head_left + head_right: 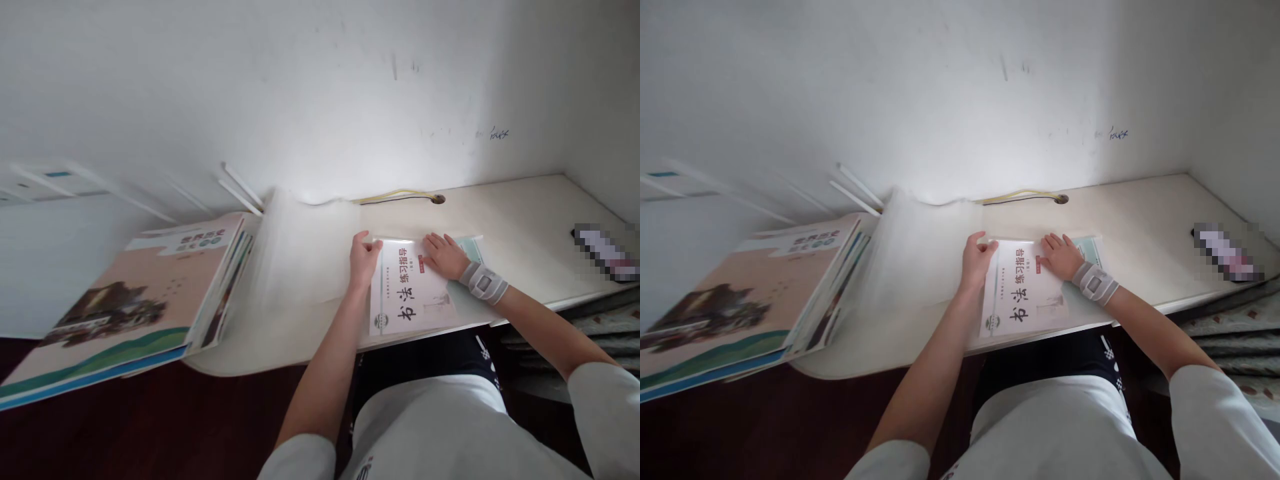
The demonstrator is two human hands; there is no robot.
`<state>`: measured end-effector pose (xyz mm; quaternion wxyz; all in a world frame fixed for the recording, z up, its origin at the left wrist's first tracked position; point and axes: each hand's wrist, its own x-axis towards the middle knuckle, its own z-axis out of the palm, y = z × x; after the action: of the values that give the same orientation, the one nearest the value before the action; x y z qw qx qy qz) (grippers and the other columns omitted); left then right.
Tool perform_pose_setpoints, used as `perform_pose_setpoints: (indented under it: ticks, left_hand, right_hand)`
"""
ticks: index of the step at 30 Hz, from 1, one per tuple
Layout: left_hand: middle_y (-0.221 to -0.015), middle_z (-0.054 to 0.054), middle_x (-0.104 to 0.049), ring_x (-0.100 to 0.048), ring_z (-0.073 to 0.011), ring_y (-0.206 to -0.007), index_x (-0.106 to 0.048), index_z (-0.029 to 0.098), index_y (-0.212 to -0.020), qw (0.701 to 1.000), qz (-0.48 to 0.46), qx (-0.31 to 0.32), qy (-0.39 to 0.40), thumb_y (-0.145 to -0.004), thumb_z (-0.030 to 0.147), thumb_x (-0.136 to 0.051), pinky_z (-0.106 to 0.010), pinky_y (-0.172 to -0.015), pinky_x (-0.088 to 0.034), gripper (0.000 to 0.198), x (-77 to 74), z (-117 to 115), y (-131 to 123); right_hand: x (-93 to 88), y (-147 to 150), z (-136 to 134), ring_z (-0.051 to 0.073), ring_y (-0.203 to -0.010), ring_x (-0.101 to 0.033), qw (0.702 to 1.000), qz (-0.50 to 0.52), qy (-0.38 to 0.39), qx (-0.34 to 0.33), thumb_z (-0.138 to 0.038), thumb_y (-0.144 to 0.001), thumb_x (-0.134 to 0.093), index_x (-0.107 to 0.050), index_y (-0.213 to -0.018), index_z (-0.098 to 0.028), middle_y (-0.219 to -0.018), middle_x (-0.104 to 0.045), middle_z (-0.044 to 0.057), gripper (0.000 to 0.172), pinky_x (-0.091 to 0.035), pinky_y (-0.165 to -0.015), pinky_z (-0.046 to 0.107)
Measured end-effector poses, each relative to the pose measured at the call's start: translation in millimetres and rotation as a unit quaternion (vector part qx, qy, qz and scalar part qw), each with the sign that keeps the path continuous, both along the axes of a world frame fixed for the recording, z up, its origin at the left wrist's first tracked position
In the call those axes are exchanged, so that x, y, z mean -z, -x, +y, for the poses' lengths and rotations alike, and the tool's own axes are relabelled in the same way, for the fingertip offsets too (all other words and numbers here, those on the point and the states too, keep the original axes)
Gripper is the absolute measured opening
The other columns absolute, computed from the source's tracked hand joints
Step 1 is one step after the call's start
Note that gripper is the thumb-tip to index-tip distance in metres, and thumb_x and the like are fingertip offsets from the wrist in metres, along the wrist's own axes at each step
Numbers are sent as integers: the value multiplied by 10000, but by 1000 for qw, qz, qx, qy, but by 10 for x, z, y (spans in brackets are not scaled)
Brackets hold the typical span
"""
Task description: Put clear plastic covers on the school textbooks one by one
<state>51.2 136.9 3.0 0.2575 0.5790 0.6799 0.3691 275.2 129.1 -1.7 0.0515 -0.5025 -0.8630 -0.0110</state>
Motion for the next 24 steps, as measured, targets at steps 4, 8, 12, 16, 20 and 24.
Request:
perform_pose_setpoints:
  ticks: [4,8,12,16,20,24]
  left_hand:
    - [-938,-47,-646,-613,-173,-753,-341,212,-1381,992,-98,78,11,-766,321,-589,-319,-742,-491,672,-100,86,34]
    - [-795,-17,-634,-609,-175,-682,-376,222,-1374,978,-162,130,26,-759,273,-567,-339,-694,-499,646,-155,127,95]
    - [-652,17,-592,-596,-153,-596,-318,214,-1399,951,-258,171,12,-757,279,-562,-310,-634,-495,689,-180,98,163]
    - [-699,-11,-625,-604,-159,-640,-521,176,-1237,952,-233,196,26,-733,353,-595,-294,-642,-487,539,-223,79,235]
    - [-735,-22,-646,-603,-165,-695,-636,146,-979,968,-165,180,51,-682,406,-637,-292,-677,-472,395,-274,89,308]
    - [-693,-31,-649,-601,-167,-683,-648,139,-793,965,-185,172,71,-628,457,-675,-302,-683,-466,359,-318,84,322]
  right_hand:
    - [-61,-17,65,247,-1308,-352,999,37,-2,-16,-424,-932,-292,-373,-1363,-122,-1386,-433,140,532,-255,-1085,457]
    - [-87,-34,189,246,-1237,-426,993,101,-27,-52,-461,-921,-309,-383,-1351,-108,-1329,-482,155,561,-311,-1046,424]
    - [-131,-156,261,256,-1079,-530,990,119,-59,-53,-503,-918,-289,-436,-1304,-93,-1172,-578,165,582,-400,-927,390]
    - [-213,-419,208,217,-896,-589,991,102,-69,-45,-509,-922,-271,-510,-1217,-102,-1042,-615,143,557,-430,-791,314]
    - [-347,-744,95,177,-802,-587,994,80,-51,-58,-471,-929,-281,-582,-1090,-155,-994,-631,107,465,-404,-697,265]
    - [-487,-1070,48,154,-731,-558,987,148,22,-61,-452,-922,-292,-615,-887,-171,-835,-632,68,430,-392,-668,253]
